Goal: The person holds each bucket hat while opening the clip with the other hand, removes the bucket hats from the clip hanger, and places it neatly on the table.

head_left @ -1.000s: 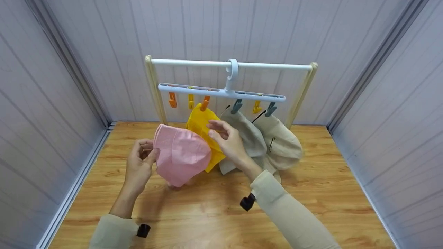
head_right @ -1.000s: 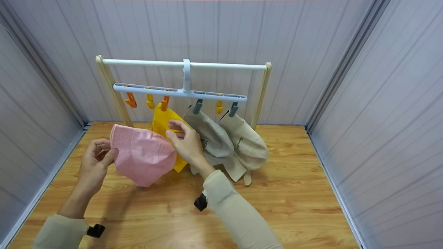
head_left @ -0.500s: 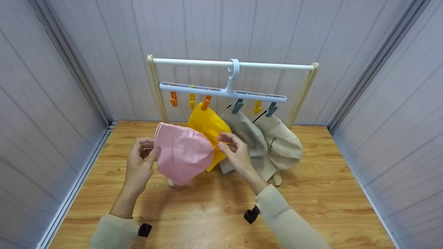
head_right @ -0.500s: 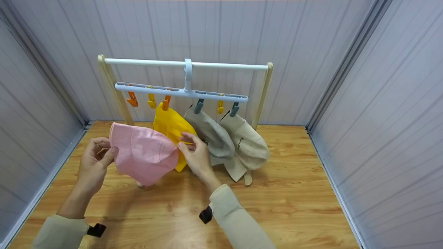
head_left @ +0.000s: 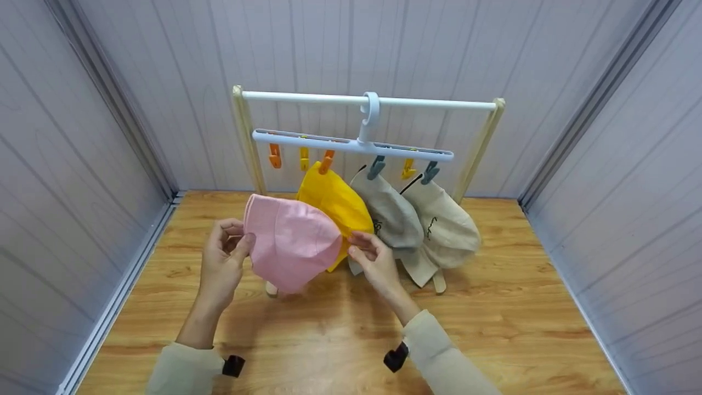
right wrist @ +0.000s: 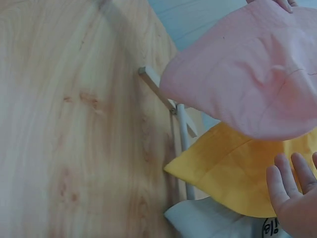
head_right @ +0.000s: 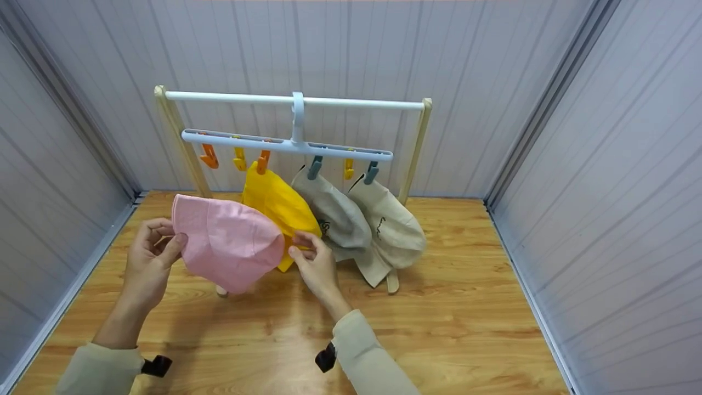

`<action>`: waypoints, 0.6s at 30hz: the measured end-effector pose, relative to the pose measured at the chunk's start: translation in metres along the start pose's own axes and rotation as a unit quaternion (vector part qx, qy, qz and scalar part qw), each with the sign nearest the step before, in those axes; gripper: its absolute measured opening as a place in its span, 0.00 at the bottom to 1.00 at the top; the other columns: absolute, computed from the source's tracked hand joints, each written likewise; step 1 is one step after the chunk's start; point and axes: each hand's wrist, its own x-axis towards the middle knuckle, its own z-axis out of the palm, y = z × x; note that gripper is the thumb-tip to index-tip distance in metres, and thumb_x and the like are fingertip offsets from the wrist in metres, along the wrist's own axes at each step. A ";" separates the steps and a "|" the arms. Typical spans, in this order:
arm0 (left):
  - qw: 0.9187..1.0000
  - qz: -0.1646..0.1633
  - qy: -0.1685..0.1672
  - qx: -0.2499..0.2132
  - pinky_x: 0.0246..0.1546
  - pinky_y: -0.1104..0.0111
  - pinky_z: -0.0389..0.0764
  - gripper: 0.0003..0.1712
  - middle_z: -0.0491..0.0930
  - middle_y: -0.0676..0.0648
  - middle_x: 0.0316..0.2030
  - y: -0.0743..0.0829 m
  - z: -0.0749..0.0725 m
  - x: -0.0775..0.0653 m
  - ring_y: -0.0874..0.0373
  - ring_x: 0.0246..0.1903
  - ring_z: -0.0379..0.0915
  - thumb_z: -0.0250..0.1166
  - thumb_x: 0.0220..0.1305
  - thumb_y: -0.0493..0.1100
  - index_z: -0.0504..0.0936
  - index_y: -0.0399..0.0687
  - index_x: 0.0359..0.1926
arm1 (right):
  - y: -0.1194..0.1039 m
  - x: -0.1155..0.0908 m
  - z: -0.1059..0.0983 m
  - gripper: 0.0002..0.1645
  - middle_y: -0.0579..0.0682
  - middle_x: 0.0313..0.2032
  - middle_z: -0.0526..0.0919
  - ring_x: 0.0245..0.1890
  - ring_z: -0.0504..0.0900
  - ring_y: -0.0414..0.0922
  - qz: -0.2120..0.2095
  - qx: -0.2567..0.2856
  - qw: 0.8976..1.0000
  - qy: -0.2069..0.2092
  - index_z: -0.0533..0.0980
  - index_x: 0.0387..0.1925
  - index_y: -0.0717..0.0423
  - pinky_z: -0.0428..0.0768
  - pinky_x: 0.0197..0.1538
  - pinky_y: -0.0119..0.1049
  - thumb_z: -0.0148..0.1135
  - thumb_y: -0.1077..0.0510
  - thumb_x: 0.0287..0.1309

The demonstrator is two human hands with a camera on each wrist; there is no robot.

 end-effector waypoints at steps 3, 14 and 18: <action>1.000 -0.006 0.003 -0.008 0.36 0.70 0.77 0.14 0.75 0.40 0.42 0.000 0.002 0.000 0.50 0.38 0.72 0.63 0.66 0.35 0.72 0.40 0.50 | 0.009 -0.003 0.001 0.25 0.71 0.54 0.76 0.53 0.77 0.62 0.016 0.005 1.000 0.008 0.70 0.58 0.72 0.81 0.49 0.34 0.62 0.67 0.62; 1.000 -0.010 0.003 -0.021 0.37 0.69 0.77 0.14 0.75 0.39 0.42 0.001 0.006 -0.003 0.49 0.39 0.73 0.62 0.66 0.35 0.72 0.40 0.50 | 0.035 -0.012 0.018 0.21 0.66 0.52 0.79 0.54 0.76 0.62 0.048 -0.002 0.999 0.016 0.72 0.55 0.69 0.80 0.51 0.33 0.63 0.67 0.61; 1.000 -0.012 0.005 -0.020 0.37 0.69 0.77 0.14 0.75 0.39 0.42 0.000 0.007 -0.003 0.48 0.39 0.73 0.63 0.66 0.35 0.72 0.40 0.50 | 0.045 -0.013 0.024 0.21 0.65 0.50 0.79 0.50 0.79 0.55 0.070 0.005 0.997 0.018 0.72 0.55 0.70 0.81 0.50 0.35 0.62 0.67 0.61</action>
